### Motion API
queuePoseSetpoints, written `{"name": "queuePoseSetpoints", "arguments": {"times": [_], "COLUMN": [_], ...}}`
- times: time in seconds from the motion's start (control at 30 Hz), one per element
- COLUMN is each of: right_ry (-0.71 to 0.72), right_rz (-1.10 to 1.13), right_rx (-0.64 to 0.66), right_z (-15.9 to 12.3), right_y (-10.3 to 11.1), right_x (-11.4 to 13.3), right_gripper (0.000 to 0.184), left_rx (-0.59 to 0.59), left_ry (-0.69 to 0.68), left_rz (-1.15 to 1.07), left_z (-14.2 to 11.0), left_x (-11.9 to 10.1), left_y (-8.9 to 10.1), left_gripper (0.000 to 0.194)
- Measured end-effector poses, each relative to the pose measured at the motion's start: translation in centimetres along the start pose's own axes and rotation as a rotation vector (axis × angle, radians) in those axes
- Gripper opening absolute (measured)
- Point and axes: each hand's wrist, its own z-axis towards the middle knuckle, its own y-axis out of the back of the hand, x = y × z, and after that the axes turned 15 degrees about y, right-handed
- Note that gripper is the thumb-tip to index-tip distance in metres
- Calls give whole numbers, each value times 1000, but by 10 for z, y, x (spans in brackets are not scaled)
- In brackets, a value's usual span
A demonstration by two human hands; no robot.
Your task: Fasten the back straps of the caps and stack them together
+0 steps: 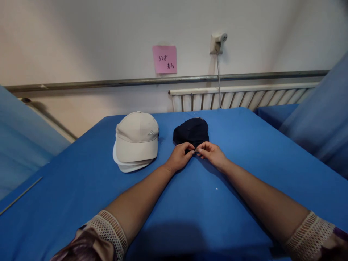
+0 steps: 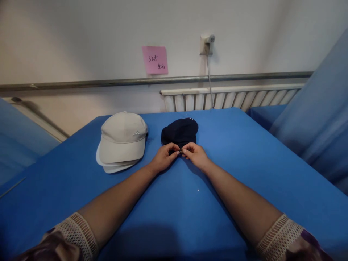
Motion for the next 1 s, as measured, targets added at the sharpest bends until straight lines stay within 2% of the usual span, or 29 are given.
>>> {"name": "queuePoseSetpoints", "arguments": {"times": [0.13,0.3,0.43,0.63,0.9,1.0], "right_ry": [2,-16,-58,-120,-80,-75], "right_rz": [25,88,193,253,155,136], "right_rx": [7,-51,-66,-120,-66,-68], "right_z": [0,1,1,0,1,2], "right_y": [-1,0,1,2,2,1], "right_x": [-1,-4,-6,-5,-6,-7], "right_gripper": [25,29,33,26,27,24], "left_rx": [-19,-37,-52,-70,-67,-57], "left_ry": [-1,-80,-104,-46,-117,-125], "left_rz": [-28,96,192,211,270,304], "left_z": [-3,-4,-4,-2,-2,-2], "left_x": [-4,-8,-10,-6,-4,-4], "left_y": [-1,-2,-1,2,-1,0], "left_gripper": [16,32,23,12,21,19]}}
